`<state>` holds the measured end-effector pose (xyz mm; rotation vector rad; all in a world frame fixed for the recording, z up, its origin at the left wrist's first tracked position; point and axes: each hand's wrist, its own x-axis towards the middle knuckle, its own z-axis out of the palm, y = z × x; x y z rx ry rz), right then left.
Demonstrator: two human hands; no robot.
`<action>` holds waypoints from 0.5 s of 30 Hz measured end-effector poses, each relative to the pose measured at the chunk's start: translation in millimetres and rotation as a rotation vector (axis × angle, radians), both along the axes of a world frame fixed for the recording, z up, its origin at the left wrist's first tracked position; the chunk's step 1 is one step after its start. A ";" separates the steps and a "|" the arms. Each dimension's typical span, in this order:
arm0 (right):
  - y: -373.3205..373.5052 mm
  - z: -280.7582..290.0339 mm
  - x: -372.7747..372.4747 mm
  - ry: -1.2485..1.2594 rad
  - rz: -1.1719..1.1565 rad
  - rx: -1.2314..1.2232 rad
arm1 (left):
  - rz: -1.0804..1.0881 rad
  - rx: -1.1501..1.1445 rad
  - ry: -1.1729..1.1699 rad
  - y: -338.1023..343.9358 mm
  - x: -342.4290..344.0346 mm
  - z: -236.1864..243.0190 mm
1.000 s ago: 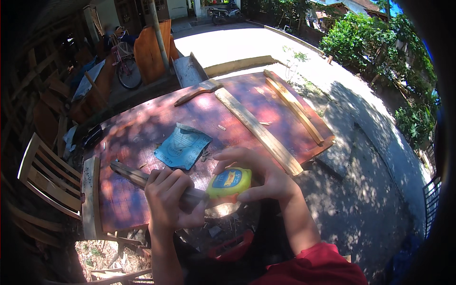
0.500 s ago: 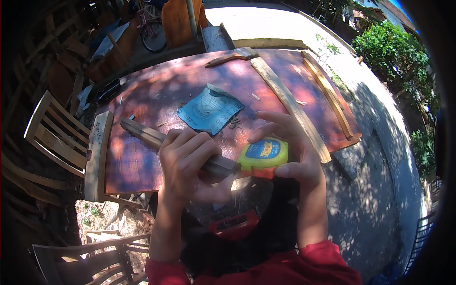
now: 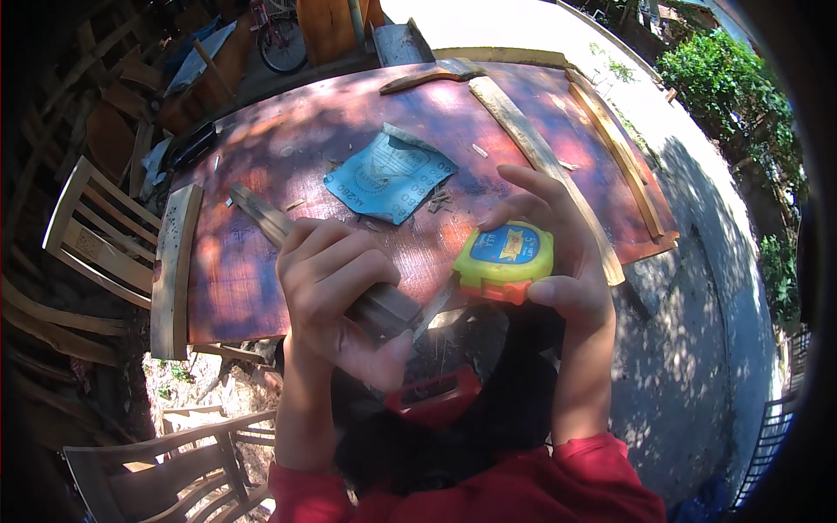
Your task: Sanding, measuring, and marking wood strips on a workbench.
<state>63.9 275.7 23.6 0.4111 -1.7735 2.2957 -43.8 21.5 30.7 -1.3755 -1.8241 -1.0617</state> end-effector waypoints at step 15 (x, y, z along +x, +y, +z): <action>-4.0 0.0 1.0 0.003 0.099 -0.032 | -0.023 -0.113 -0.035 2.2 -0.2 2.9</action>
